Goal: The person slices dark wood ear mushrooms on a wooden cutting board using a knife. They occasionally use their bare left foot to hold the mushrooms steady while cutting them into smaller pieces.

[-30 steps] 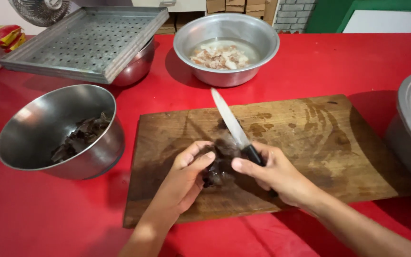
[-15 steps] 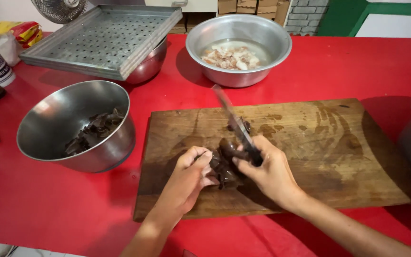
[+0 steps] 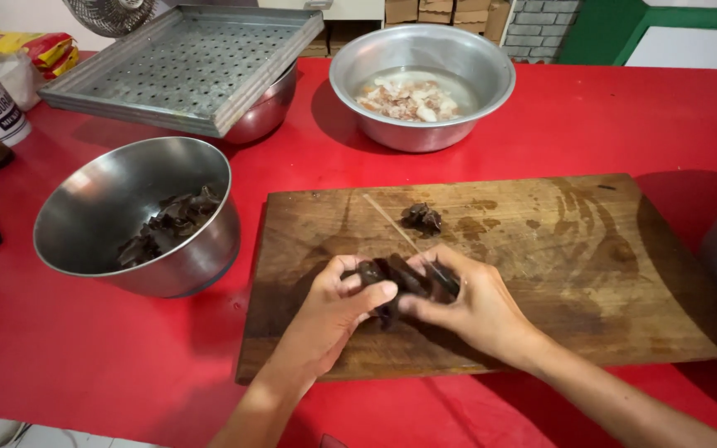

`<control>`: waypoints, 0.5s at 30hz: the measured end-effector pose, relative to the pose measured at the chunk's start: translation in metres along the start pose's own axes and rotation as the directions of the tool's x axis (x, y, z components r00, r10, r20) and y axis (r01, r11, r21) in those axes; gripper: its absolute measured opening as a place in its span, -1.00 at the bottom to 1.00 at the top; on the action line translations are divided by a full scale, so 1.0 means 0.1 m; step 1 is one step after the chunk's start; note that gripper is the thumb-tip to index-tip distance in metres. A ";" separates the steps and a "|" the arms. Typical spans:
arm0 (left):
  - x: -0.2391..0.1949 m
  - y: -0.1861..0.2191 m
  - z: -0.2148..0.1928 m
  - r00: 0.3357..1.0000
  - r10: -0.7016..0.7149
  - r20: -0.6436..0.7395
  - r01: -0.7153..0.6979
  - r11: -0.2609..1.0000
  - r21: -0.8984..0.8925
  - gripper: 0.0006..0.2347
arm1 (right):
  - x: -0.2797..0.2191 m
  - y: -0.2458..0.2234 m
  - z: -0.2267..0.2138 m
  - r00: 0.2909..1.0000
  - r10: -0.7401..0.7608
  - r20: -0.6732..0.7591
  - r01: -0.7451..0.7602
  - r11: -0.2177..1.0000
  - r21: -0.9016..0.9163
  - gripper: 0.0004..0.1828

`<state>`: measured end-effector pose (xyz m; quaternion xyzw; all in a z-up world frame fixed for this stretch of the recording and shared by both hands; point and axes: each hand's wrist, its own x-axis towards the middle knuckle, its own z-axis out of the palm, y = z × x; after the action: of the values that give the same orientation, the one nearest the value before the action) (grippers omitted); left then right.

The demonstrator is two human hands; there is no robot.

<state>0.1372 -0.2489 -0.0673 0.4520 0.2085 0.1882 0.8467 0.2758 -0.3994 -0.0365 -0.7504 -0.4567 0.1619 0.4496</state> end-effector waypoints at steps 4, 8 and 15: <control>0.10 -0.16 -0.17 0.997 0.063 -0.037 -0.056 0.984 0.169 -0.64 | 0.20 0.40 0.06 0.995 0.095 -0.025 -0.092 0.990 0.110 -0.72; 0.16 -0.18 -0.19 0.993 0.102 -0.054 -0.078 0.938 0.337 -0.74 | 0.28 0.46 0.04 0.989 0.144 0.041 -0.149 0.930 0.337 -0.83; 0.23 -0.15 -0.19 0.984 0.055 -0.168 0.014 0.924 0.383 -0.82 | 0.33 0.40 0.05 0.985 0.172 0.017 -0.173 0.974 0.146 -0.74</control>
<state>0.1485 -0.2324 -0.0937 0.5921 0.3102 0.1919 0.7185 0.3120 -0.3767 -0.0665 -0.7517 -0.3778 0.2352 0.4867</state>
